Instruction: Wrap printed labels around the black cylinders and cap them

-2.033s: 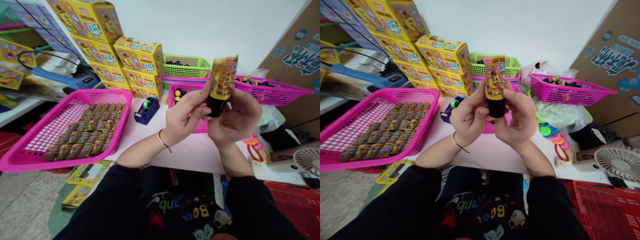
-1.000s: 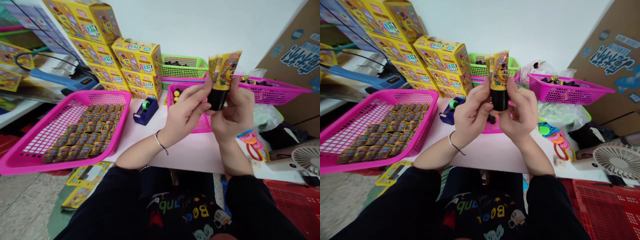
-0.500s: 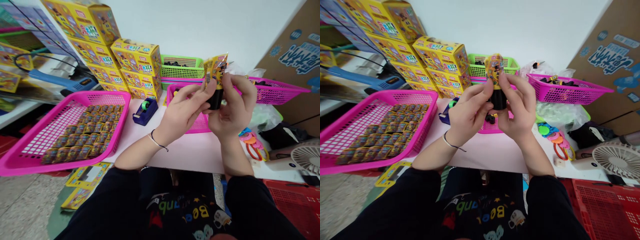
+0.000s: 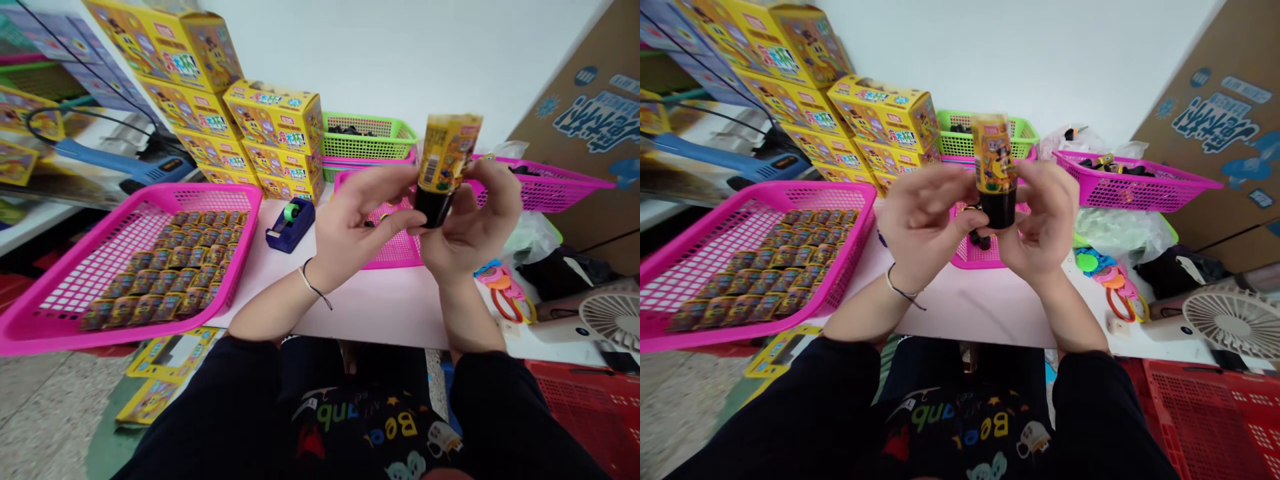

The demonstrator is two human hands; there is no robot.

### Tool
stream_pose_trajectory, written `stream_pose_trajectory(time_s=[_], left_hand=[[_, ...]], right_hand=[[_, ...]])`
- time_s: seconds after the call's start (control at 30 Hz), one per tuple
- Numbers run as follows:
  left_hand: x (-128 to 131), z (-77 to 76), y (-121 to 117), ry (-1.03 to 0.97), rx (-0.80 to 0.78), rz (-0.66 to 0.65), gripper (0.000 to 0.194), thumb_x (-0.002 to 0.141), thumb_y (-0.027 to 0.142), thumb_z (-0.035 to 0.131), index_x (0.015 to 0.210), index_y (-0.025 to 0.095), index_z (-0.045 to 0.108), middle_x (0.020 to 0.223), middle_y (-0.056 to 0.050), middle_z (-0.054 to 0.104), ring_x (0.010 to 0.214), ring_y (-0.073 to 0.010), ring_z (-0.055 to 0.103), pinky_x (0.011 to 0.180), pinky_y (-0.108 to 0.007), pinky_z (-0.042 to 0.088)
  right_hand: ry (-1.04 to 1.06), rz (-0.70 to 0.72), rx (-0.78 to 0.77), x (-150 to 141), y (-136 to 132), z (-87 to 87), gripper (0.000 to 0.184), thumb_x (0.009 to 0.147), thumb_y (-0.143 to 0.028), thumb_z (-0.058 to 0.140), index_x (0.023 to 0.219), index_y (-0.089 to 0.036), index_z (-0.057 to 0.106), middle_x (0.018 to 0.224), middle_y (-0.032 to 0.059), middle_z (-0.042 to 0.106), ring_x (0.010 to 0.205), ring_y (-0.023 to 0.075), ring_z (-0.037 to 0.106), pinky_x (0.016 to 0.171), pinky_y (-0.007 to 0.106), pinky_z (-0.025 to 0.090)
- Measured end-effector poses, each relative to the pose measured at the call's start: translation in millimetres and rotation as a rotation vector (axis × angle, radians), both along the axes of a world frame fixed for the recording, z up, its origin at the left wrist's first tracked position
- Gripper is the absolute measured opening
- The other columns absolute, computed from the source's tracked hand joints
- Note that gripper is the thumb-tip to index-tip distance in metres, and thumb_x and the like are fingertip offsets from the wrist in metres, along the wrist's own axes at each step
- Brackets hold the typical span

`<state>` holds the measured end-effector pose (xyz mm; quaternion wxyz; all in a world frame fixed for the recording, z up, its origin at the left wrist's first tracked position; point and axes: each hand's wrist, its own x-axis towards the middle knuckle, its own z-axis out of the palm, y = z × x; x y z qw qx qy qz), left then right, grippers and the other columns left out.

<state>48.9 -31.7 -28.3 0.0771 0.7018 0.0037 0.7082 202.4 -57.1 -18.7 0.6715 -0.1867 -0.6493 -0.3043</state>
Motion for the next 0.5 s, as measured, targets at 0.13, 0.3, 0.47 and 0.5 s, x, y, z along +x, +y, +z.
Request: stream_pose_trajectory(time_s=[0.13, 0.3, 0.47, 0.5], left_hand=[[8.0, -9.6, 8.0, 0.054, -0.076, -0.005, 0.056, 0.111, 0.056, 0.055, 0.163, 0.037, 0.048, 0.144, -0.004, 0.074, 0.135, -0.0198, 0.074, 0.103, -0.03, 0.071], [8.6, -15.4, 6.5, 0.086, 0.092, 0.162, 0.059, 0.117, 0.047, 0.039, 0.175, 0.033, 0.037, 0.139, -0.007, 0.073, 0.13, -0.0173, 0.073, 0.11, -0.028, 0.066], [6.7, -13.9, 5.3, -0.01, 0.166, 0.207, 0.056, 0.114, 0.036, 0.053, 0.169, 0.03, 0.049, 0.132, -0.006, 0.075, 0.123, -0.0144, 0.075, 0.102, -0.022, 0.066], [5.9, -13.8, 7.2, -0.023, 0.191, 0.187, 0.056, 0.113, 0.037, 0.057, 0.168, 0.029, 0.052, 0.13, -0.006, 0.076, 0.119, -0.0138, 0.075, 0.099, -0.021, 0.066]], right_hand=[[-0.049, 0.019, -0.201, 2.2, 0.7, -10.5, 0.06, 0.107, -0.054, 0.059, 0.161, -0.031, 0.05, 0.142, 0.0137, 0.059, 0.128, 0.0297, 0.068, 0.081, 0.04, 0.073], [-0.003, -0.068, -0.283, 1.4, -3.0, -24.4, 0.061, 0.111, -0.053, 0.052, 0.167, -0.034, 0.039, 0.123, 0.0115, 0.066, 0.106, 0.0268, 0.072, 0.091, 0.05, 0.069], [0.06, -0.106, -0.213, -5.1, -5.0, -25.3, 0.055, 0.111, -0.048, 0.055, 0.164, -0.036, 0.047, 0.116, 0.0084, 0.07, 0.093, 0.0229, 0.071, 0.081, 0.044, 0.07], [0.068, -0.075, -0.201, -6.4, -5.2, -24.8, 0.053, 0.11, -0.047, 0.056, 0.162, -0.037, 0.05, 0.115, 0.0071, 0.071, 0.091, 0.0217, 0.071, 0.079, 0.042, 0.069]])
